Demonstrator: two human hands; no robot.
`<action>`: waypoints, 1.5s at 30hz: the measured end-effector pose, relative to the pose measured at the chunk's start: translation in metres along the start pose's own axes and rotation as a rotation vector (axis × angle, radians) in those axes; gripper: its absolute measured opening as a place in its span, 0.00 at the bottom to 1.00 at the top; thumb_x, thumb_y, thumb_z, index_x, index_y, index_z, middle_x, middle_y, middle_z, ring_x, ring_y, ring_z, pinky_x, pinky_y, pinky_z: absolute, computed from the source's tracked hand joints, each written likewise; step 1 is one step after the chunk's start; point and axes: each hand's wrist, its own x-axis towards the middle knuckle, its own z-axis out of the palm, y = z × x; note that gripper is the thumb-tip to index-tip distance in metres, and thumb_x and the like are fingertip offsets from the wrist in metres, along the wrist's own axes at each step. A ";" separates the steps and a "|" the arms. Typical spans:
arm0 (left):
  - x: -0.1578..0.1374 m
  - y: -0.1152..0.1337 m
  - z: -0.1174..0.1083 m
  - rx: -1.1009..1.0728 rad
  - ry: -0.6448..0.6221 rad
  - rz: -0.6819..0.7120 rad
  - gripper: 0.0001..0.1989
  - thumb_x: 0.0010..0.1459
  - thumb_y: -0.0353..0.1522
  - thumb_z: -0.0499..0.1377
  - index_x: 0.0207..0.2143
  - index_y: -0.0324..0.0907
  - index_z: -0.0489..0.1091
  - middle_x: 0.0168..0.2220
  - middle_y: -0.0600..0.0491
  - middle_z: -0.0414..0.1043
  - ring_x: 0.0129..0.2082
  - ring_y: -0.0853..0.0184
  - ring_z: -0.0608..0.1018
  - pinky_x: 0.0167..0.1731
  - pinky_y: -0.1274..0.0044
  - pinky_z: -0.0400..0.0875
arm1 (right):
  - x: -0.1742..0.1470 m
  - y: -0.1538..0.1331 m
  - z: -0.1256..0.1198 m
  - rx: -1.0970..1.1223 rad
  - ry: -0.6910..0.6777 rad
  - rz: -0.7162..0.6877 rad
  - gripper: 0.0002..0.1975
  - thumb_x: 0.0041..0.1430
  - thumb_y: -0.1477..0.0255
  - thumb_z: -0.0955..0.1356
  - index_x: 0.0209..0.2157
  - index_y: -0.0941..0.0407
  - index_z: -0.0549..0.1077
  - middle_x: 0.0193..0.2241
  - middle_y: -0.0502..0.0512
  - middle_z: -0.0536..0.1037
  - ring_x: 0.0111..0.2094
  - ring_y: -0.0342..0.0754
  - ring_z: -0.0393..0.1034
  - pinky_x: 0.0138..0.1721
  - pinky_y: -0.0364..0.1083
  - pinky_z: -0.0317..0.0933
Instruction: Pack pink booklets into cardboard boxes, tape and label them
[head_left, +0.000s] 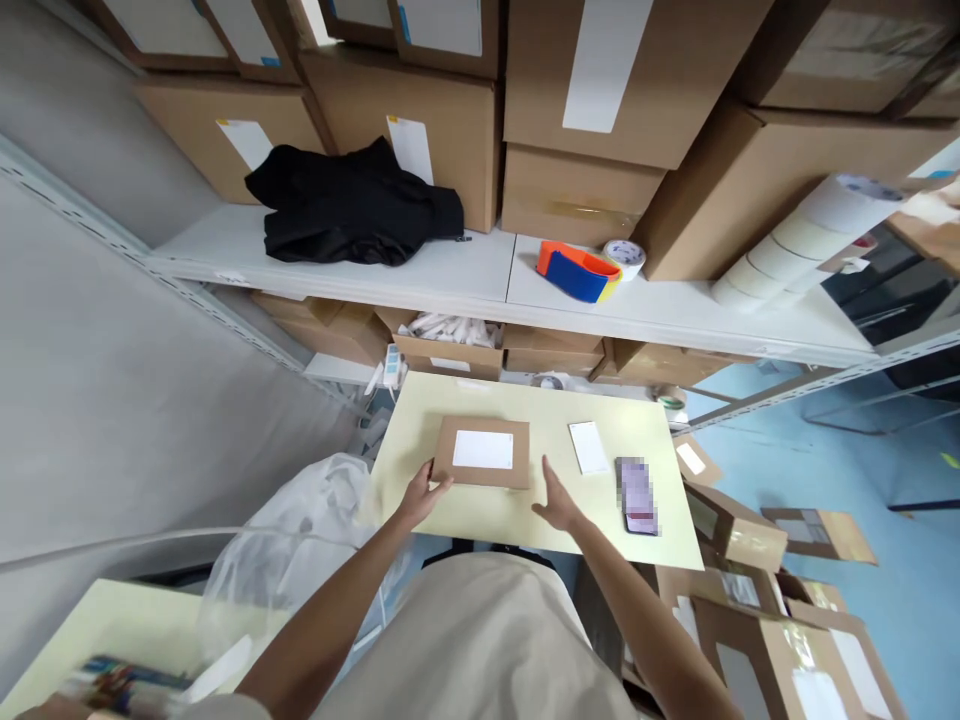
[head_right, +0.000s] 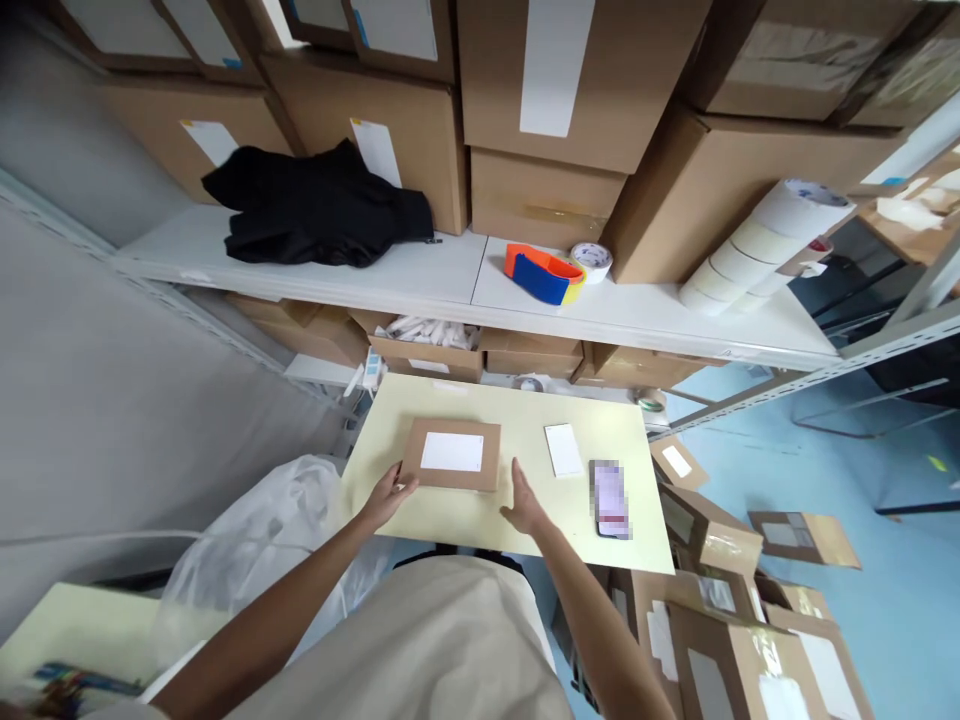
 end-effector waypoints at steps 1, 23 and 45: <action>-0.001 0.001 -0.001 -0.012 -0.019 0.015 0.33 0.47 0.44 0.60 0.53 0.39 0.61 0.52 0.42 0.70 0.50 0.57 0.75 0.47 0.67 0.71 | -0.006 0.000 0.018 0.037 -0.034 0.016 0.44 0.49 0.75 0.66 0.66 0.58 0.43 0.60 0.67 0.61 0.60 0.57 0.58 0.55 0.57 0.59; 0.025 0.095 0.027 0.760 0.129 0.554 0.27 0.57 0.31 0.54 0.59 0.37 0.56 0.56 0.39 0.62 0.57 0.53 0.63 0.55 0.64 0.60 | 0.011 -0.040 -0.016 0.015 0.315 0.458 0.31 0.63 0.55 0.54 0.57 0.63 0.63 0.46 0.68 0.75 0.47 0.55 0.71 0.45 0.51 0.64; 0.062 0.163 0.220 0.937 -0.438 0.590 0.15 0.58 0.35 0.56 0.48 0.43 0.67 0.48 0.47 0.70 0.50 0.59 0.70 0.51 0.66 0.61 | -0.021 0.110 -0.040 -0.486 -0.028 0.181 0.23 0.61 0.80 0.58 0.58 0.63 0.62 0.59 0.70 0.63 0.60 0.61 0.56 0.60 0.60 0.47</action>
